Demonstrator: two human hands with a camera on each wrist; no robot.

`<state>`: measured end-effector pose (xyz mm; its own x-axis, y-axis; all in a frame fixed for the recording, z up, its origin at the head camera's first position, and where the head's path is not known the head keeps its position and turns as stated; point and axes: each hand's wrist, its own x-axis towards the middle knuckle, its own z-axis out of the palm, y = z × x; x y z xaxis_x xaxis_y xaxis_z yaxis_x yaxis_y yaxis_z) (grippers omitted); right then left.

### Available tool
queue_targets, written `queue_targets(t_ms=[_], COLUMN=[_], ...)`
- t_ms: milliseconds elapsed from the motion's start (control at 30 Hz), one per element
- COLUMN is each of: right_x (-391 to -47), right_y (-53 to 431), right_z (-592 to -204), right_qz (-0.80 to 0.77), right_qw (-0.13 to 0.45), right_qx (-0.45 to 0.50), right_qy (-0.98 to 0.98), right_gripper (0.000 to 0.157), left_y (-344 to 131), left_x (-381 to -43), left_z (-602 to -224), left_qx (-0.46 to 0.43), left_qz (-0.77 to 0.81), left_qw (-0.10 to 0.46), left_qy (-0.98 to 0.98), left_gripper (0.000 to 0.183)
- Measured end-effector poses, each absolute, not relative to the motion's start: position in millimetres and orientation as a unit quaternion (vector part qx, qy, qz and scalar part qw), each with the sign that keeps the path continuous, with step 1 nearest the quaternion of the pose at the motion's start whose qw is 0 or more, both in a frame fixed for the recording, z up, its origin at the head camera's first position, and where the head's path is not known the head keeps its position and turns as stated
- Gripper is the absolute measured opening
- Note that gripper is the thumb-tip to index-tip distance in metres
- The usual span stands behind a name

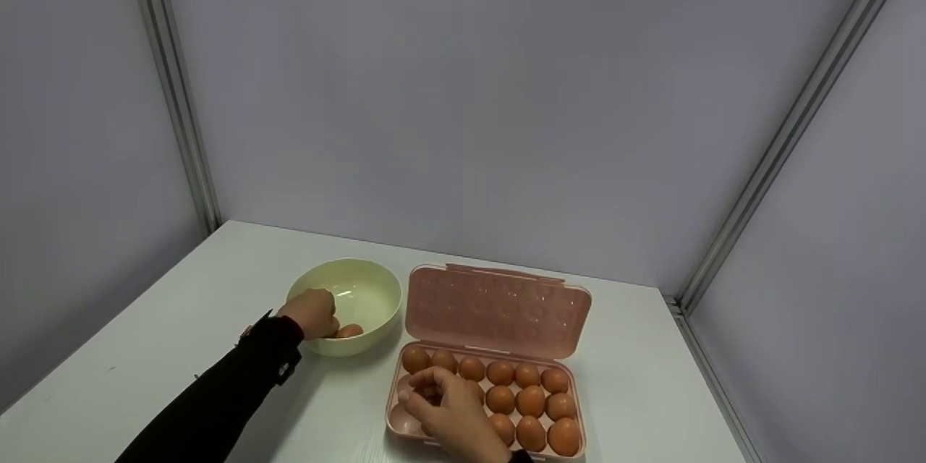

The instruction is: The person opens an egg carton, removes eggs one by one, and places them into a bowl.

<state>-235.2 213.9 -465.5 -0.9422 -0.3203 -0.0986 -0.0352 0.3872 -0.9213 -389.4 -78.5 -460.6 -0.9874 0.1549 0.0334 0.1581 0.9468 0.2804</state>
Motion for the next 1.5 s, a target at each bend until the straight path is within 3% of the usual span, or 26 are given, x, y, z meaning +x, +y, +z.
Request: queue_targets(t_ms=[367, 633, 733, 867, 933, 1033, 1267, 1500], right_x=[-235.7, -238.6, -239.8, -241.7, -242.8, -243.7, -246.0, -264.6], right_y=[213.2, 212.7, 212.6, 213.3, 214.0, 215.8, 230.2, 239.7], right_z=[-466.0, -468.8, -469.8, -471.2, -471.4, -470.2, -456.6, -428.1], right_qz=[-0.531, -0.531, -0.533, -0.535, -0.535, -0.544, -0.518, -0.371], right_qw=[0.131, 0.136, 0.133, 0.126, 0.122, 0.120, 0.072, -0.001], right_qx=[-0.110, -0.109, -0.113, -0.120, -0.121, -0.125, -0.153, -0.175], right_qy=[0.830, 0.829, 0.828, 0.827, 0.827, 0.821, 0.839, 0.912], right_gripper=[0.048, 0.047, 0.045, 0.044, 0.044, 0.046, 0.039, 0.031], left_y=[-74.7, -74.8, -73.0, -64.1, -55.2, -38.2, -8.4, -0.8], left_x=[-368.0, -363.4, -358.0, -344.5, -333.1, -308.3, -253.1, -236.7], left_z=[-441.3, -444.7, -447.6, -454.6, -459.0, -465.1, -483.2, -491.6], left_qx=[-0.081, -0.100, -0.118, -0.154, -0.173, -0.199, -0.269, -0.294], left_qz=[-0.131, -0.134, -0.144, -0.163, -0.183, -0.225, -0.275, -0.243], left_qw=[-0.008, 0.008, 0.056, 0.193, 0.269, 0.340, 0.366, 0.386], left_qy=[-0.988, -0.986, -0.981, -0.955, -0.929, -0.891, -0.848, -0.840], left_gripper=[0.020, 0.042, 0.041, 0.020, 0.016, 0.011, 0.015, 0.015])
